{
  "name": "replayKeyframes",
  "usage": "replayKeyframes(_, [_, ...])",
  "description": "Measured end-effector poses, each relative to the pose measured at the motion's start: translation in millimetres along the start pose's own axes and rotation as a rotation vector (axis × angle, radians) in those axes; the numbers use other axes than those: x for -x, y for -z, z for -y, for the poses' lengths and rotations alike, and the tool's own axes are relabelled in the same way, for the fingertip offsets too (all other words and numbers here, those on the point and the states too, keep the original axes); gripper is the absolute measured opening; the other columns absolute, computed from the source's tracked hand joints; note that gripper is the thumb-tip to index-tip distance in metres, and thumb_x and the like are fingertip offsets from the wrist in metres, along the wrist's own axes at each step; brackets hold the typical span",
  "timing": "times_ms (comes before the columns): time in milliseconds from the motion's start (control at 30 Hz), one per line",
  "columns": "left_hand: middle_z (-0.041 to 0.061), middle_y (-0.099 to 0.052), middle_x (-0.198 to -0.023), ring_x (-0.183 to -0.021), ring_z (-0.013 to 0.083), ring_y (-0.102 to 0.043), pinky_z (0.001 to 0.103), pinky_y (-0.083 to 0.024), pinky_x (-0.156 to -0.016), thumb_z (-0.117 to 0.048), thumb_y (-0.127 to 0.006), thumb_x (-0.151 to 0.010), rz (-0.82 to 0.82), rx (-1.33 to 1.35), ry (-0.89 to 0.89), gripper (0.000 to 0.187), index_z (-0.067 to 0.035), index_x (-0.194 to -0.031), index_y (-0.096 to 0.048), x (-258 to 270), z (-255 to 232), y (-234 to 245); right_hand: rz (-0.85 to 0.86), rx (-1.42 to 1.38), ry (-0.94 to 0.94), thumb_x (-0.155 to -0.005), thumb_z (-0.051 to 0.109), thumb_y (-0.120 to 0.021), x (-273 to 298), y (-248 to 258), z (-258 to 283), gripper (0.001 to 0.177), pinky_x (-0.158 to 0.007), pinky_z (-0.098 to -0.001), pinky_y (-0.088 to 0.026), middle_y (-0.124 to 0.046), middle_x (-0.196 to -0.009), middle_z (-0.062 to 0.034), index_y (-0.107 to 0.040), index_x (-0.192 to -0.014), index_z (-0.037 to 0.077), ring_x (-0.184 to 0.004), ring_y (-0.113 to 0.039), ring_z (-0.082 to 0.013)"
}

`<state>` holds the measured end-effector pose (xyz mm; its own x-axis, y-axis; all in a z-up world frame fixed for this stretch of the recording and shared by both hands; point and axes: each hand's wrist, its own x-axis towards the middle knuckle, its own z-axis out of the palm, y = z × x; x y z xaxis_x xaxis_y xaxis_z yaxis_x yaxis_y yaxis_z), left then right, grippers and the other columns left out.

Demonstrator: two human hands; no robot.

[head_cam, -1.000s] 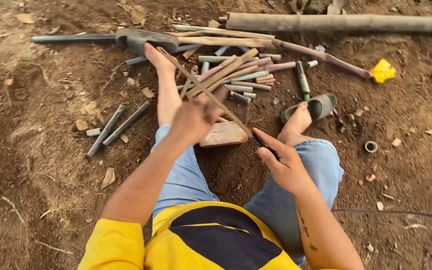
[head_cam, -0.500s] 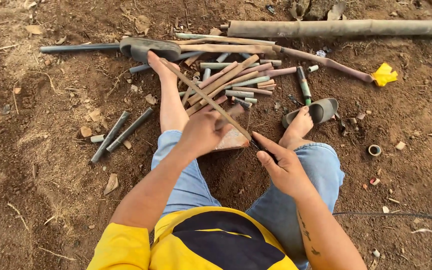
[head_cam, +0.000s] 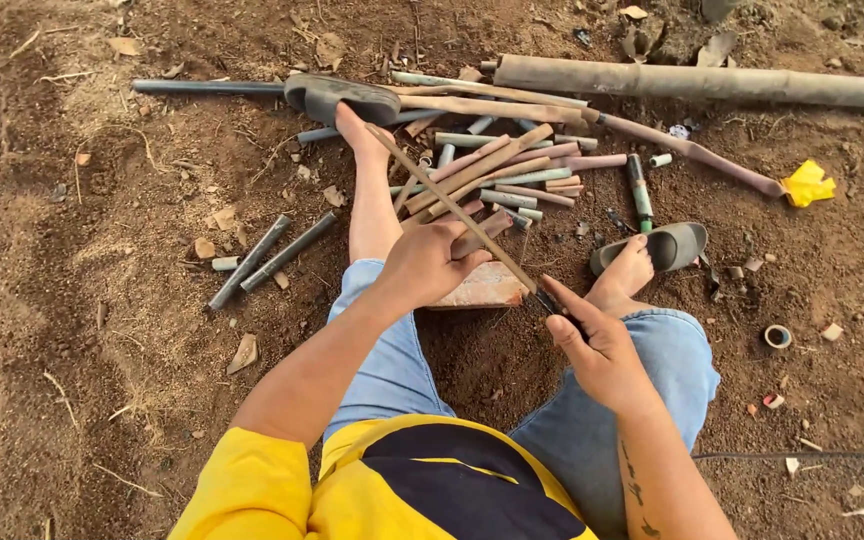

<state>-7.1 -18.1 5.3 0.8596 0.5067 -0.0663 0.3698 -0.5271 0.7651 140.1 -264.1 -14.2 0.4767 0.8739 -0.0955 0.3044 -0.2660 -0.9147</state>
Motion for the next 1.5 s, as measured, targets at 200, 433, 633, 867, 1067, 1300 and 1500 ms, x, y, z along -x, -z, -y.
replayKeyframes(200, [0.01, -0.062, -0.061, -0.073, 0.0362, -0.073, 0.043, -0.059, -0.074, -0.043, -0.068, -0.1, 0.001, -0.014, 0.024, 0.04, -0.01, -0.078, -0.062, 2.1, 0.4, -24.5, -0.011, 0.002, 0.006, -0.107, 0.026, -0.06, -3.1, -2.8, -0.1, 0.048, -0.063, -0.0399, -0.05, -0.071, -0.067, -0.0141, -0.064, -0.152, 0.01, -0.065, -0.06, -0.0205])
replayKeyframes(433, [0.026, -0.063, -0.069, -0.08, 0.0516, -0.071, 0.057, -0.057, -0.072, -0.033, -0.07, -0.098, -0.017, -0.032, 0.023, 0.037, 0.003, -0.09, -0.066, -3.5, 6.1, -3.8, -0.023, -0.003, -0.002, -0.106, 0.026, -0.061, 0.3, 1.7, -6.7, 0.047, -0.063, -0.0397, -0.05, -0.071, -0.065, -0.0131, -0.066, -0.149, 0.009, -0.064, -0.059, -0.0207])
replayKeyframes(633, [0.007, -0.068, -0.068, -0.061, 0.0237, -0.072, 0.034, -0.062, -0.069, -0.028, -0.063, -0.105, 0.188, 0.094, 0.052, 0.027, -0.006, -0.096, -0.076, -0.5, 8.5, -44.4, -0.022, 0.035, 0.021, -0.105, 0.026, -0.062, -0.6, -0.7, 1.7, 0.046, -0.06, -0.0384, -0.05, -0.071, -0.064, -0.0125, -0.068, -0.147, 0.01, -0.061, -0.06, -0.0198])
replayKeyframes(867, [0.014, -0.062, -0.066, -0.07, 0.0372, -0.073, 0.044, -0.058, -0.069, -0.029, -0.07, -0.101, 0.006, 0.02, 0.023, 0.03, -0.002, -0.088, -0.067, -3.1, 12.9, -39.7, -0.038, -0.026, 0.02, -0.106, 0.026, -0.06, 1.3, 2.0, -0.7, 0.045, -0.06, -0.0379, -0.05, -0.07, -0.063, -0.0132, -0.067, -0.146, 0.006, -0.061, -0.059, -0.0198])
replayKeyframes(1067, [0.0, -0.056, -0.061, -0.054, 0.0201, -0.061, 0.034, -0.057, -0.066, -0.022, -0.064, -0.106, 0.146, 0.104, 0.03, 0.024, -0.007, -0.089, -0.072, 3.5, -20.6, -21.8, -0.036, -0.005, 0.035, -0.105, 0.023, -0.062, 0.0, 0.7, 0.5, 0.045, -0.06, -0.0369, -0.05, -0.069, -0.063, -0.0115, -0.068, -0.146, 0.007, -0.062, -0.058, -0.0181])
replayKeyframes(1300, [0.01, -0.042, -0.056, -0.058, 0.0363, -0.061, 0.041, -0.054, -0.063, -0.033, -0.069, -0.1, 0.027, 0.03, 0.003, 0.047, -0.01, -0.067, -0.044, 14.2, -6.5, -42.6, 0.001, 0.004, 0.027, -0.106, 0.023, -0.061, 3.5, -5.5, 6.2, 0.047, -0.083, -0.0464, -0.056, -0.077, -0.106, -0.0227, -0.064, -0.149, 0.004, -0.098, -0.069, -0.0275])
replayKeyframes(1500, [0.019, -0.055, -0.058, -0.07, 0.0465, -0.067, 0.054, -0.056, -0.073, -0.04, -0.076, -0.095, 0.047, 0.012, 0.014, 0.051, -0.007, -0.066, -0.05, 4.0, 14.7, -41.2, -0.008, -0.091, 0.042, -0.107, 0.024, -0.06, 5.2, 0.3, 14.0, 0.048, -0.11, -0.0595, -0.051, -0.069, -0.139, -0.028, -0.063, -0.149, 0.0, -0.132, -0.062, -0.0461])
